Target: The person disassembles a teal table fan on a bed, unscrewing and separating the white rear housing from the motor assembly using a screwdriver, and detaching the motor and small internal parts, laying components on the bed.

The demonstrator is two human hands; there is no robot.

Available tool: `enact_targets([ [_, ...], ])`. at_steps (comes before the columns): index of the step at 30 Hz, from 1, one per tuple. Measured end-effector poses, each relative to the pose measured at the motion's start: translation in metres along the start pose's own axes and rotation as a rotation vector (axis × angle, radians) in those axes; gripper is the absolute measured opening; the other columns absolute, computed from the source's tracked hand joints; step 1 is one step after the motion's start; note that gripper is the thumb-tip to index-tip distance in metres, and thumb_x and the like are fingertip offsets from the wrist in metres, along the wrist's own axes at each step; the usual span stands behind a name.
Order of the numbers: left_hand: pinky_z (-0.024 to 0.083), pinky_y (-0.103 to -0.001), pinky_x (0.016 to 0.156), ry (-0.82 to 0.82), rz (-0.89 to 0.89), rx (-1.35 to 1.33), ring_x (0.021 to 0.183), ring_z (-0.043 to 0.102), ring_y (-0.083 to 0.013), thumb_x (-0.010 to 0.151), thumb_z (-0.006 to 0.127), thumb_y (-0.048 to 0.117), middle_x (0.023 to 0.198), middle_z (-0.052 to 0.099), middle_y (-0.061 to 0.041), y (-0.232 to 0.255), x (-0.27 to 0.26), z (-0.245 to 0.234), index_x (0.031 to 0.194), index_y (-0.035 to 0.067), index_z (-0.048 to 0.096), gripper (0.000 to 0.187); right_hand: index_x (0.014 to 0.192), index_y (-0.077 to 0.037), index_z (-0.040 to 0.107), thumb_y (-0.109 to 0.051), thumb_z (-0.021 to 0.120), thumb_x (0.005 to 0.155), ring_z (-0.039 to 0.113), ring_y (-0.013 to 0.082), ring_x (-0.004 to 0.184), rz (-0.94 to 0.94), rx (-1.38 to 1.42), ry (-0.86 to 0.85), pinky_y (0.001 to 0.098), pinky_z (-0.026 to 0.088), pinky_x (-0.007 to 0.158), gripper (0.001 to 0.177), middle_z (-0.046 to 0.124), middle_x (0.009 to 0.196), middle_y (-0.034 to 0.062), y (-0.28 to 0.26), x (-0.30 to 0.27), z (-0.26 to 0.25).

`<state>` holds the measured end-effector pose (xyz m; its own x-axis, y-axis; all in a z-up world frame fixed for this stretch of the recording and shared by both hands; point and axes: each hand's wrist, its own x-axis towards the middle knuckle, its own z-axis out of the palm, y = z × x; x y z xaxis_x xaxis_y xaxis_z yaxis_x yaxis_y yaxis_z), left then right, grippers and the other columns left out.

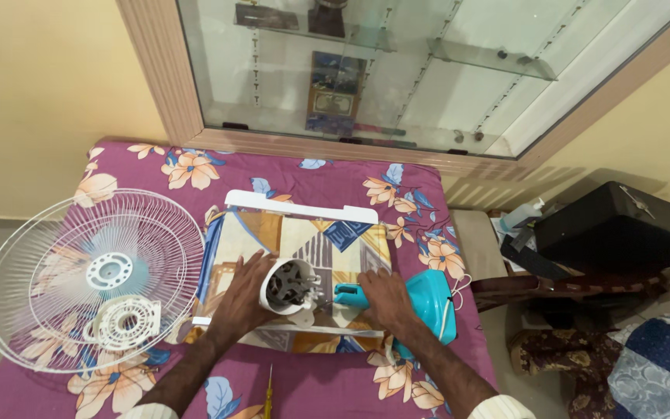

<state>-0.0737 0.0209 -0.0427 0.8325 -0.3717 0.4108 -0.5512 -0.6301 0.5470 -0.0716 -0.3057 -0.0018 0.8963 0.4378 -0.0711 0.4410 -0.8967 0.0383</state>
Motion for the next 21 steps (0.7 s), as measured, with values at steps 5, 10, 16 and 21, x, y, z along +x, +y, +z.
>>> enact_targets([
  [5,0.023,-0.063,0.120,-0.076,-0.046,0.041,0.144,0.037,-0.0359,0.056,0.100,0.041,0.150,0.046,-0.014,0.010,0.008,-0.018,0.146,0.010,0.032,0.117,0.110,-0.008,0.059,-0.028,0.097,0.057,0.060,0.0330,0.107,-0.011,0.042,-0.011,0.0499,0.047,0.084,0.068,0.066,0.110,0.0109,-0.010,0.001,-0.004],
  [10,0.023,-0.063,0.119,-0.100,-0.060,0.071,0.142,0.038,-0.0349,0.051,0.100,0.041,0.150,0.045,-0.014,0.023,0.015,-0.029,0.147,0.010,0.032,0.122,0.118,-0.009,0.059,-0.026,0.096,0.058,0.058,0.0315,0.110,-0.024,0.072,0.036,0.0483,0.046,0.085,0.073,0.063,0.115,0.0103,-0.016,-0.004,-0.005],
  [16,0.026,-0.062,0.119,-0.132,-0.078,0.099,0.140,0.040,-0.0363,0.053,0.101,0.036,0.147,0.045,-0.017,0.026,0.015,-0.030,0.147,0.008,0.030,0.121,0.123,-0.009,0.059,-0.023,0.095,0.057,0.056,0.0301,0.110,0.003,0.119,0.109,0.0466,0.045,0.086,0.076,0.060,0.117,0.0088,-0.019,-0.015,-0.003],
  [21,0.031,-0.059,0.116,-0.094,-0.058,0.047,0.136,0.045,-0.0384,0.053,0.102,0.034,0.140,0.049,-0.019,0.025,0.012,-0.027,0.147,0.009,0.034,0.119,0.125,-0.010,0.059,-0.023,0.094,0.064,0.057,0.0294,0.108,0.025,0.192,0.160,0.0474,0.045,0.084,0.071,0.058,0.116,0.0089,-0.023,-0.021,-0.001],
])
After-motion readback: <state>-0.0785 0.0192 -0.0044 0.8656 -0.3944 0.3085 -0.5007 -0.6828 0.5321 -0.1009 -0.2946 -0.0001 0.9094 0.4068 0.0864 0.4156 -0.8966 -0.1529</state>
